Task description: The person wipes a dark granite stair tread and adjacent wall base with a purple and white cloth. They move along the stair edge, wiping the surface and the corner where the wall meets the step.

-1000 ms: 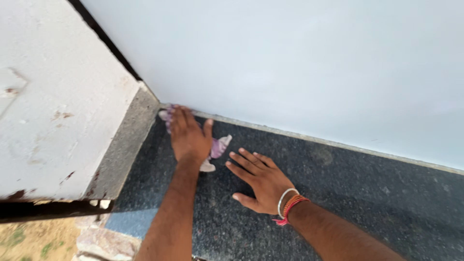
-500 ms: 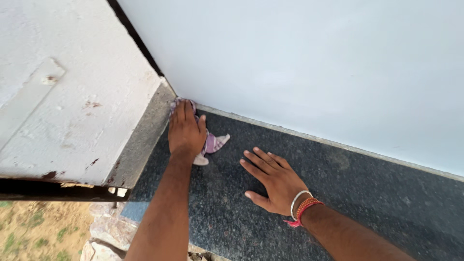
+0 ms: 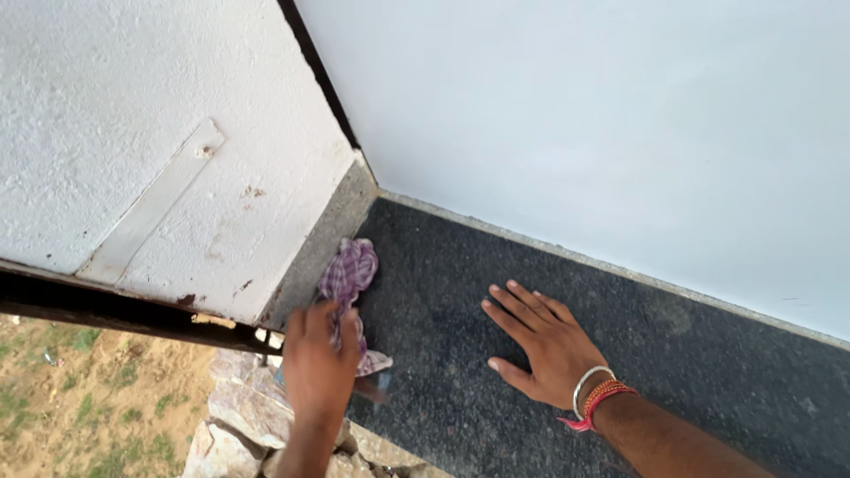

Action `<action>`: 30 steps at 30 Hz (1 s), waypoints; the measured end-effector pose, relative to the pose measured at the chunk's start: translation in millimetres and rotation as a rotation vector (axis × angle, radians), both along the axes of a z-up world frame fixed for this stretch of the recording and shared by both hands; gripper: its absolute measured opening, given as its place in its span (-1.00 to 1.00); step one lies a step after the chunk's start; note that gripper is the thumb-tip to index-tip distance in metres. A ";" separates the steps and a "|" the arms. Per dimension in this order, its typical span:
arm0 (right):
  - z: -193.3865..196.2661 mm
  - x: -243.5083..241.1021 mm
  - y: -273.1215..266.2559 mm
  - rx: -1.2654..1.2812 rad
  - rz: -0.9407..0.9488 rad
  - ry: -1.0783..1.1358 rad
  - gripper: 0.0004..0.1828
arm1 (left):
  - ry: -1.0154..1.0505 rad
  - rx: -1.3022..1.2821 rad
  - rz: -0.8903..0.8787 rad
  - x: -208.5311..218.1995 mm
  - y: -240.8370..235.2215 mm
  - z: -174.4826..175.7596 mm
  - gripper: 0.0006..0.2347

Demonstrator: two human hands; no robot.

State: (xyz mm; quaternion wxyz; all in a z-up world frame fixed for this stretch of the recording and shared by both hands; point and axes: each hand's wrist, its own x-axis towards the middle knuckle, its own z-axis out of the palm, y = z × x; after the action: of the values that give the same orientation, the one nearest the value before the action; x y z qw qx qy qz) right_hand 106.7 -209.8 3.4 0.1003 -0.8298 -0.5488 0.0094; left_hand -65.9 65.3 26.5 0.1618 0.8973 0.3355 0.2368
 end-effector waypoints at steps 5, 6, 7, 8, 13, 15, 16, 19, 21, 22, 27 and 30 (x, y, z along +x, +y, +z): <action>3.0 -2.7 2.1 -0.017 -0.023 0.020 -0.19 | -0.087 0.117 0.320 -21.9 -27.3 -33.7 -0.78; 4.3 -4.2 1.4 -0.020 -0.027 0.017 -0.19 | -0.127 0.049 0.378 -17.2 -37.4 -37.1 -0.75; 4.7 -2.4 3.7 -0.018 -0.031 0.007 -0.19 | -0.175 -0.017 0.433 -6.0 -46.2 -39.3 -0.71; 4.0 -0.9 7.1 -0.013 -0.031 -0.005 -0.19 | -0.202 0.099 0.400 4.5 -54.5 -38.7 -0.65; -1.9 -3.6 4.2 -0.013 -0.037 -0.030 -0.16 | -0.076 0.236 0.127 24.9 -52.0 -15.4 -0.51; -5.5 -2.4 4.4 -0.006 -0.032 -0.043 -0.17 | 0.078 0.086 -0.029 33.7 -30.3 -13.2 -0.60; -6.9 -2.4 3.6 -0.004 -0.029 -0.048 -0.17 | 0.068 0.081 -0.091 40.0 -18.1 -14.2 -0.56; -5.4 -3.3 3.9 -0.020 -0.022 -0.047 -0.22 | 0.025 0.073 -0.213 47.8 4.0 -22.4 -0.48; -1.7 -8.4 11.1 -0.041 -0.055 -0.044 -0.21 | -0.035 0.072 -0.219 50.5 -0.2 -31.3 -0.47; 2.2 -6.5 15.5 -0.049 -0.079 -0.052 -0.20 | -0.050 0.070 -0.219 55.2 3.4 -34.5 -0.50; -1.2 -63.6 83.3 0.017 -0.648 -0.043 -0.19 | -0.117 0.145 -0.224 46.8 2.3 -43.9 -0.58; 5.0 -72.5 91.3 0.024 -0.730 -0.001 -0.18 | -0.103 0.206 -0.209 42.3 0.4 -44.9 -0.65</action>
State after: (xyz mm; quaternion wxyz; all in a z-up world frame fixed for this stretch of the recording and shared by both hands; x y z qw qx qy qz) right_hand 34.2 -118.5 8.4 0.1064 -0.9698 -0.2167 -0.0336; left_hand -23.6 65.7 -18.4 0.1097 0.9258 0.2055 0.2976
